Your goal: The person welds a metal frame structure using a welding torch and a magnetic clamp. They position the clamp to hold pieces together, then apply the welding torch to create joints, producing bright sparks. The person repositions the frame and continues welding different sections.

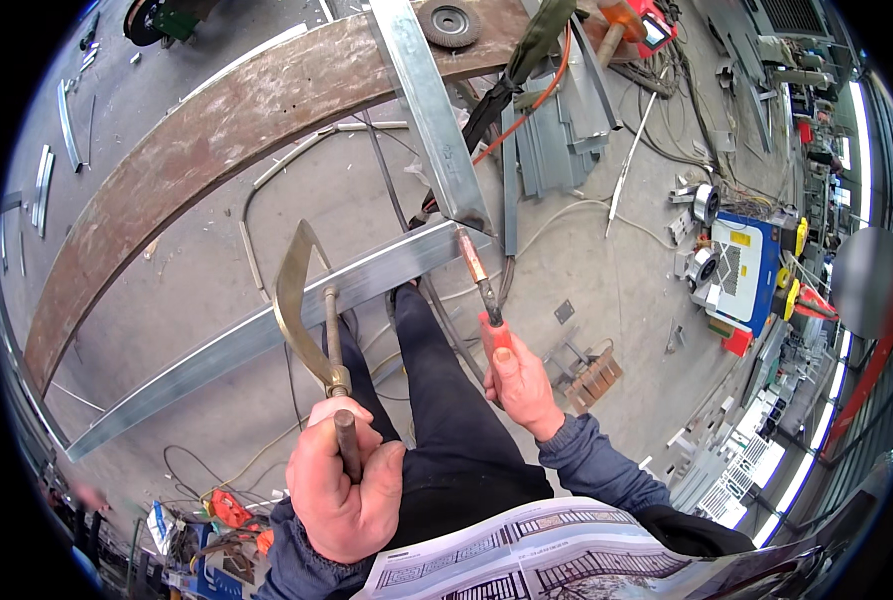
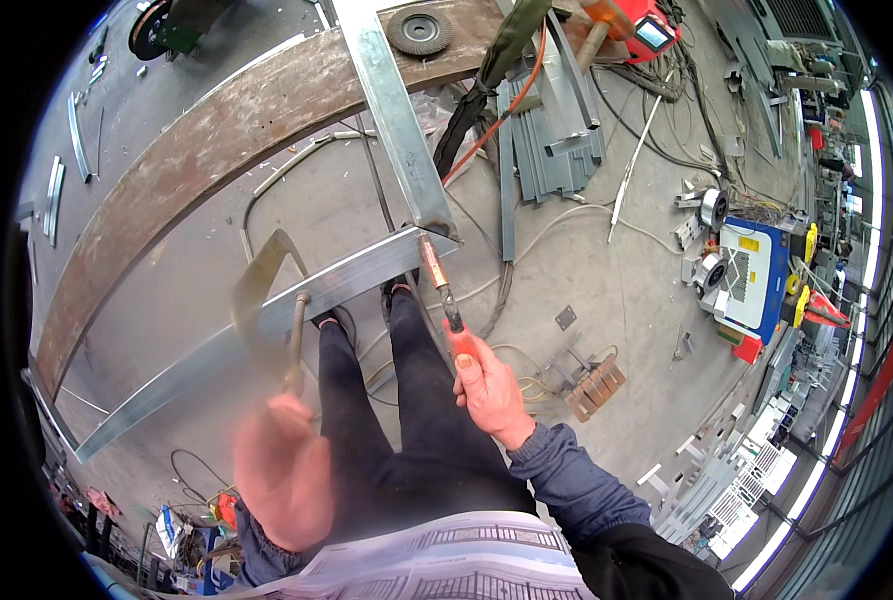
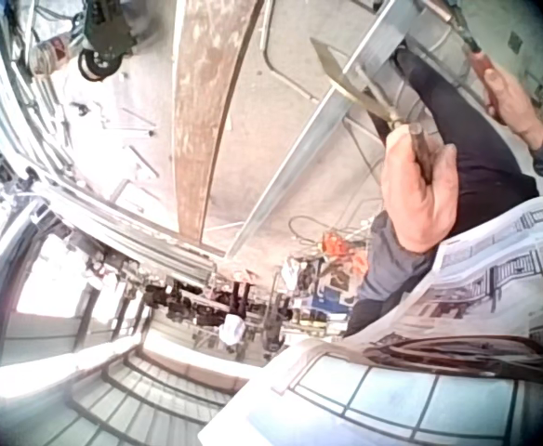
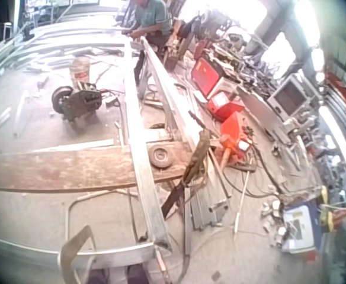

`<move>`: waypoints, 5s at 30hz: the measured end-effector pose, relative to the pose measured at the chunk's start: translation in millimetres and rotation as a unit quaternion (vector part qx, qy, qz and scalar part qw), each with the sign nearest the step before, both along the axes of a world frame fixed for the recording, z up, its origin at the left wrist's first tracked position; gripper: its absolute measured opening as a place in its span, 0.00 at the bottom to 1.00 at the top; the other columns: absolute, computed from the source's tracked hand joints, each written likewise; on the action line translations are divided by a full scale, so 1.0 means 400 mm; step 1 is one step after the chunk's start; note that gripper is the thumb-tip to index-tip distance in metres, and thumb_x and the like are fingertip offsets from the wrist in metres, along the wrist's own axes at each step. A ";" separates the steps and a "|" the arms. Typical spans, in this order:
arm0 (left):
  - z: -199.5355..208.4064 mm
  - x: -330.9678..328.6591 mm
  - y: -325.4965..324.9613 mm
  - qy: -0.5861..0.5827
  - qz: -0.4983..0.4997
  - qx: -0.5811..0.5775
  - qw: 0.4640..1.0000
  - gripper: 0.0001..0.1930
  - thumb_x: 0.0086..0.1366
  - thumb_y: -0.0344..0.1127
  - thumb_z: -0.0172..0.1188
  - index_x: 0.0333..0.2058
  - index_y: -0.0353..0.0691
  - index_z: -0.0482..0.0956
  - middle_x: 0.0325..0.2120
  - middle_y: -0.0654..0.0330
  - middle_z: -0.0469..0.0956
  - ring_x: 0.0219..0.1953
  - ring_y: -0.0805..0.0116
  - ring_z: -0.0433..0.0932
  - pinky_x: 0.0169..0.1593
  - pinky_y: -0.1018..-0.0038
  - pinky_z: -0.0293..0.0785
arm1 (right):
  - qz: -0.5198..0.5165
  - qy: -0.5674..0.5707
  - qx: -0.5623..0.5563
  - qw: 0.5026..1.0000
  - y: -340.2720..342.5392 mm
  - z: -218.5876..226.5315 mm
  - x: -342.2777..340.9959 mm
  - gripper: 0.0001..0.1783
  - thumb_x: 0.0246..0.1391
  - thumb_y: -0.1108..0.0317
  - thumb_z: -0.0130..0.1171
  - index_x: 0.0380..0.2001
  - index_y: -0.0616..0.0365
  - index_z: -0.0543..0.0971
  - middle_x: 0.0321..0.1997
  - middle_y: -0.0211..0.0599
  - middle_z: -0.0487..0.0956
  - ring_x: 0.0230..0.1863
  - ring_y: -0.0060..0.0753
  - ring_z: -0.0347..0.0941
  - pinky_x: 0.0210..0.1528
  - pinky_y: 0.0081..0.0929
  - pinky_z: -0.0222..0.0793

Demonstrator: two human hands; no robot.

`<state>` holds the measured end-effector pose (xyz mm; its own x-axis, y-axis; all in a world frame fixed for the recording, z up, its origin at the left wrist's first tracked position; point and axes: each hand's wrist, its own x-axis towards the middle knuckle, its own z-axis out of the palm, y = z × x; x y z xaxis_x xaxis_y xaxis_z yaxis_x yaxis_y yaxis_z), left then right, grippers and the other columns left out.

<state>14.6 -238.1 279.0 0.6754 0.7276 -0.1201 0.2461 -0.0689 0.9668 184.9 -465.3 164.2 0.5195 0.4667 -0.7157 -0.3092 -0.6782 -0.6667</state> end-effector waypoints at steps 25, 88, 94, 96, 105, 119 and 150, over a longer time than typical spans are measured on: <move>0.020 0.022 0.031 -0.007 -0.046 -0.040 0.998 0.19 0.73 0.32 0.63 0.59 0.32 0.74 0.42 0.47 0.79 0.47 0.42 0.77 0.52 0.54 0.75 | -0.052 -0.052 0.037 0.997 0.028 -0.069 -0.063 0.39 0.80 0.34 0.42 0.79 0.47 0.69 0.40 0.25 0.81 0.18 0.14 0.57 0.18 0.20 0.53; -0.003 -0.009 -0.015 -0.018 0.053 -0.071 0.996 0.13 0.73 0.29 0.71 0.49 0.33 0.75 0.23 0.69 0.70 0.24 0.81 0.63 0.32 0.79 0.62 | 0.006 -0.038 0.032 0.999 0.007 -0.014 -0.030 0.41 0.77 0.30 0.47 0.78 0.46 0.72 0.24 0.32 0.76 0.23 0.25 0.75 0.33 0.28 0.73; -0.003 -0.002 -0.017 -0.028 0.050 -0.044 0.997 0.14 0.73 0.28 0.71 0.49 0.31 0.76 0.24 0.68 0.71 0.24 0.81 0.63 0.33 0.79 0.63 | -0.004 -0.044 0.044 0.998 0.011 -0.025 -0.037 0.42 0.77 0.29 0.47 0.78 0.47 0.72 0.25 0.32 0.76 0.24 0.25 0.75 0.33 0.28 0.74; 0.002 0.000 -0.016 -0.027 0.051 -0.058 0.997 0.14 0.73 0.28 0.72 0.49 0.31 0.76 0.25 0.68 0.72 0.25 0.81 0.63 0.34 0.79 0.63 | -0.008 -0.044 0.044 0.998 0.011 -0.029 -0.042 0.43 0.76 0.29 0.47 0.78 0.47 0.72 0.25 0.32 0.76 0.24 0.25 0.76 0.33 0.28 0.74; -0.004 0.001 -0.015 -0.036 0.056 -0.040 0.997 0.15 0.72 0.31 0.73 0.48 0.32 0.76 0.26 0.68 0.72 0.25 0.81 0.64 0.36 0.79 0.64 | -0.025 -0.045 0.048 0.998 0.013 -0.057 -0.065 0.44 0.76 0.27 0.46 0.76 0.50 0.73 0.25 0.33 0.78 0.24 0.26 0.78 0.32 0.29 0.74; -0.022 -0.016 -0.015 -0.053 0.043 -0.064 0.996 0.15 0.73 0.30 0.72 0.50 0.32 0.76 0.35 0.65 0.77 0.29 0.82 0.66 0.37 0.81 0.64 | -0.036 -0.056 0.057 0.996 0.020 -0.073 -0.078 0.44 0.75 0.26 0.46 0.72 0.53 0.74 0.24 0.33 0.78 0.24 0.27 0.78 0.32 0.30 0.75; 0.002 0.008 -0.021 -0.042 0.075 -0.095 0.992 0.15 0.74 0.31 0.71 0.51 0.33 0.75 0.34 0.66 0.74 0.31 0.82 0.66 0.47 0.77 0.69 | -0.040 -0.050 0.055 0.996 0.034 -0.054 -0.071 0.43 0.77 0.29 0.47 0.71 0.57 0.75 0.25 0.33 0.78 0.24 0.26 0.77 0.31 0.29 0.75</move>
<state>18.0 -246.7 279.9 0.5741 0.7908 -0.2123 0.1579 0.1475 0.9764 156.6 -451.8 142.5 0.6250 0.4941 -0.6044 -0.2871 -0.5745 -0.7665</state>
